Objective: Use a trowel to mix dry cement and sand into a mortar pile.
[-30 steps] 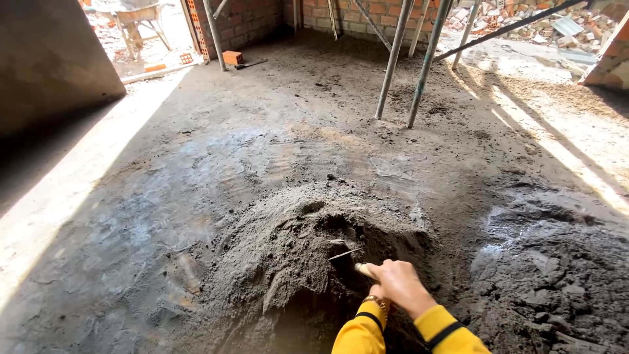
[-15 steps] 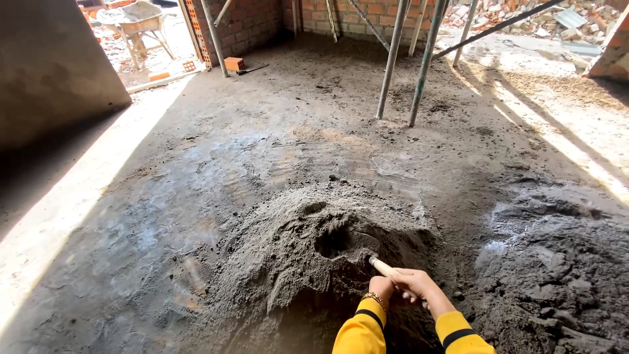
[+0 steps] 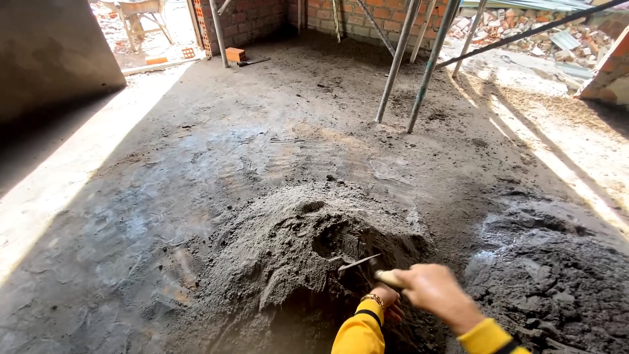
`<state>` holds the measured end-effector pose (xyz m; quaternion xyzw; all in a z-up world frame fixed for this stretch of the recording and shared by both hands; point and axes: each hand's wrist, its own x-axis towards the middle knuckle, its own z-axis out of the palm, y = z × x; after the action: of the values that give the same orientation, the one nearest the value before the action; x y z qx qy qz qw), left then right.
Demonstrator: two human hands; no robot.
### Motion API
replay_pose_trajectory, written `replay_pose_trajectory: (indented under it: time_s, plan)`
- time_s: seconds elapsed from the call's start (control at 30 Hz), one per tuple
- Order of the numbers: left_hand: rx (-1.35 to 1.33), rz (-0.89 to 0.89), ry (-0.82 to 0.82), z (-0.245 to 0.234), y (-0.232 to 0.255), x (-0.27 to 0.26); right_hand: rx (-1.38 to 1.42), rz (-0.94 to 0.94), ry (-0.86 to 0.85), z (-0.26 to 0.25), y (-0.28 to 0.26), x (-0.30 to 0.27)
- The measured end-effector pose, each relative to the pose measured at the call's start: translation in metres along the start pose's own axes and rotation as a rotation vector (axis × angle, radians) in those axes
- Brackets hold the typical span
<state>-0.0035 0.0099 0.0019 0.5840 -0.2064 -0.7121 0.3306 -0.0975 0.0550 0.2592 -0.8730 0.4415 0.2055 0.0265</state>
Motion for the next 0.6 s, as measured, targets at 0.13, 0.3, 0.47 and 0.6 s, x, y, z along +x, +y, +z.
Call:
replay_pose_trajectory:
  time_s: [0.13,0.3,0.47,0.6]
  plan:
    - [-0.100,0.028,-0.015,-0.016,0.015,-0.020,0.010,-0.150,0.228,0.075,-0.026,0.069]
    - [-0.228,0.027,-0.032,-0.028,0.009,-0.052,0.221,0.028,0.055,0.074,0.006,0.089]
    - [-0.351,0.057,-0.070,-0.023,0.017,-0.072,0.870,0.230,-0.058,0.174,0.068,0.129]
    - [-0.454,0.084,-0.103,-0.010,0.019,-0.067,1.720,0.414,-0.096,0.161,0.052,0.079]
